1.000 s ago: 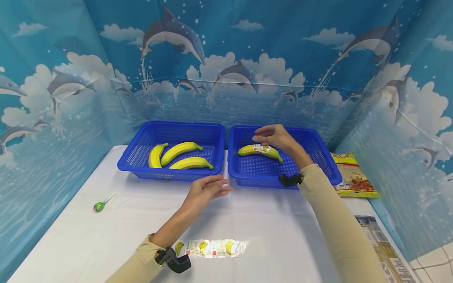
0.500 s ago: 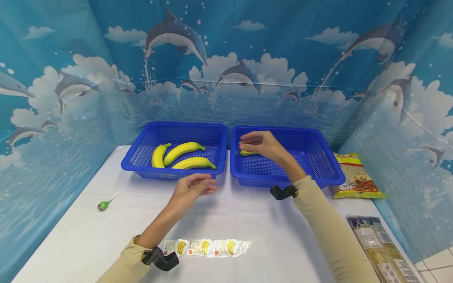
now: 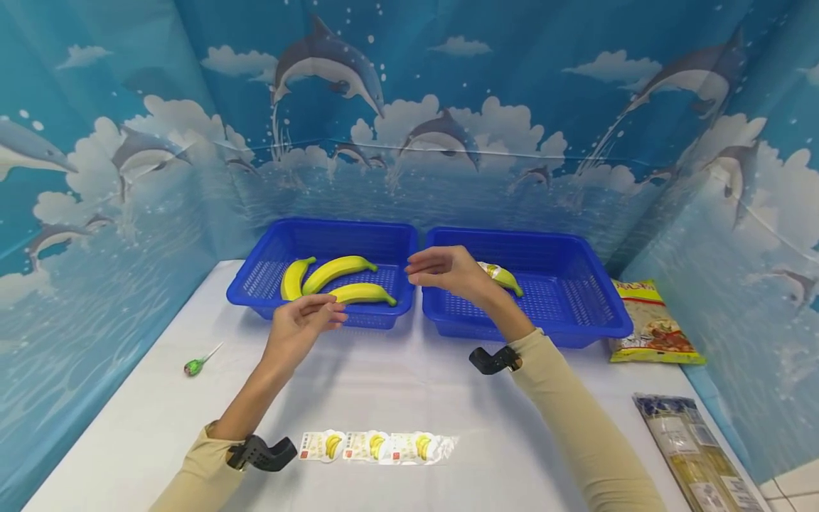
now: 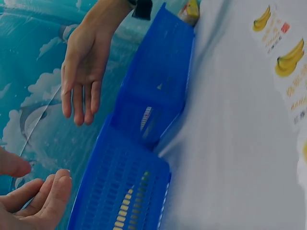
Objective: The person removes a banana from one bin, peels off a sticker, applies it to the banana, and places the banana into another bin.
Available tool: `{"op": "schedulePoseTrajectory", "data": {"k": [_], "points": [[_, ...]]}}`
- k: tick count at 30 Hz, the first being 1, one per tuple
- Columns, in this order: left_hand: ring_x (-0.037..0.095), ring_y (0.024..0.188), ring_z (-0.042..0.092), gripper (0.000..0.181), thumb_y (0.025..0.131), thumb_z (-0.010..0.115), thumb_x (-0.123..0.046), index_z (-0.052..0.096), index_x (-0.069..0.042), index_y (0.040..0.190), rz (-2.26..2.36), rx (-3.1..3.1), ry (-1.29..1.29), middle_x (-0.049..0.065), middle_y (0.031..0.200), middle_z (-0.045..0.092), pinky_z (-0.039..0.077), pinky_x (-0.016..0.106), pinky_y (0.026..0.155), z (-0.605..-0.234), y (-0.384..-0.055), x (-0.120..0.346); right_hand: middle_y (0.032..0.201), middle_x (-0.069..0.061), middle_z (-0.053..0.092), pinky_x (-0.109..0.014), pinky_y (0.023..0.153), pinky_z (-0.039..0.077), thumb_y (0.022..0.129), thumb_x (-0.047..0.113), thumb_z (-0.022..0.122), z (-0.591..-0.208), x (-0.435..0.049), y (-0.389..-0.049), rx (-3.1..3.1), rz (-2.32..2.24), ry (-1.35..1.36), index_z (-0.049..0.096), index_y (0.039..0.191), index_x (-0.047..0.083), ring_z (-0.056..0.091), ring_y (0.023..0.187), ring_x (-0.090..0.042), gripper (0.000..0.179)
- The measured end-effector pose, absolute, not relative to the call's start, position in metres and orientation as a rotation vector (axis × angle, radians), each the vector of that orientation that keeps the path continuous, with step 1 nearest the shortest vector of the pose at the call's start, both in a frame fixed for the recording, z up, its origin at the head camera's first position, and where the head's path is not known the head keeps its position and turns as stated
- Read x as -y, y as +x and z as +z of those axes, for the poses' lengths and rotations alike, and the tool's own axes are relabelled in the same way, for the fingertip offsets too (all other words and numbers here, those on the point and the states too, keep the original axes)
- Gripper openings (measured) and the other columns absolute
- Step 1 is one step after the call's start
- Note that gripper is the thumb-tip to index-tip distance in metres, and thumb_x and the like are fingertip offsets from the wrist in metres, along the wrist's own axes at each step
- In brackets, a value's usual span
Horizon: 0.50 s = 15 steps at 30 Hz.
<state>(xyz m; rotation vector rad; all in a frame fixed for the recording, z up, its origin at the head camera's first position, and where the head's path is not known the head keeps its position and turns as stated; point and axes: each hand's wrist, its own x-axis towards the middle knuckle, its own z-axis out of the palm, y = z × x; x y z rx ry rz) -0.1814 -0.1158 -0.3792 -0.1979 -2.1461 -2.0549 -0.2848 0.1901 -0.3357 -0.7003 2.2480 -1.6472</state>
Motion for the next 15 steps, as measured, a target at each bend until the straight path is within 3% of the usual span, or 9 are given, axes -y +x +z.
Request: {"op": "schedulePoseTrajectory", "data": {"k": [5, 11, 15], "points": [[0.035, 0.099, 0.079, 0.023, 0.105, 0.065, 0.003, 0.068, 0.012, 0.126, -1.996, 2.120, -0.179, 0.031, 0.116, 0.074, 0.065, 0.034, 0.085, -0.376, -0.190, 0.134, 0.135, -0.025, 0.071, -0.031, 0.099, 0.061, 0.103, 0.007, 0.074, -0.341, -0.176, -0.283, -2.219, -1.654, -0.740, 0.065, 0.142, -0.002, 0.075, 0.116, -0.020, 0.041], [0.011, 0.094, 0.076, 0.022, 0.105, 0.064, 0.003, 0.069, 0.013, 0.124, -1.892, 2.094, -0.144, 0.029, 0.118, 0.074, 0.064, 0.030, 0.086, -0.374, -0.196, 0.156, 0.134, -0.028, 0.070, -0.034, 0.104, 0.059, 0.102, 0.004, 0.074, -0.348, -0.158, -0.283, -2.190, -1.631, -0.824, 0.065, 0.141, -0.005, 0.073, 0.120, -0.029, 0.041], [0.005, 0.094, 0.072, 0.021, 0.105, 0.066, 0.001, 0.071, 0.011, 0.123, -1.832, 2.068, -0.061, 0.030, 0.122, 0.072, 0.063, 0.023, 0.086, -0.373, -0.199, 0.172, 0.132, -0.027, 0.072, -0.036, 0.104, 0.059, 0.101, 0.003, 0.075, -0.350, -0.149, -0.284, -2.199, -1.600, -0.829, 0.066, 0.140, -0.004, 0.072, 0.121, -0.032, 0.041]]}}
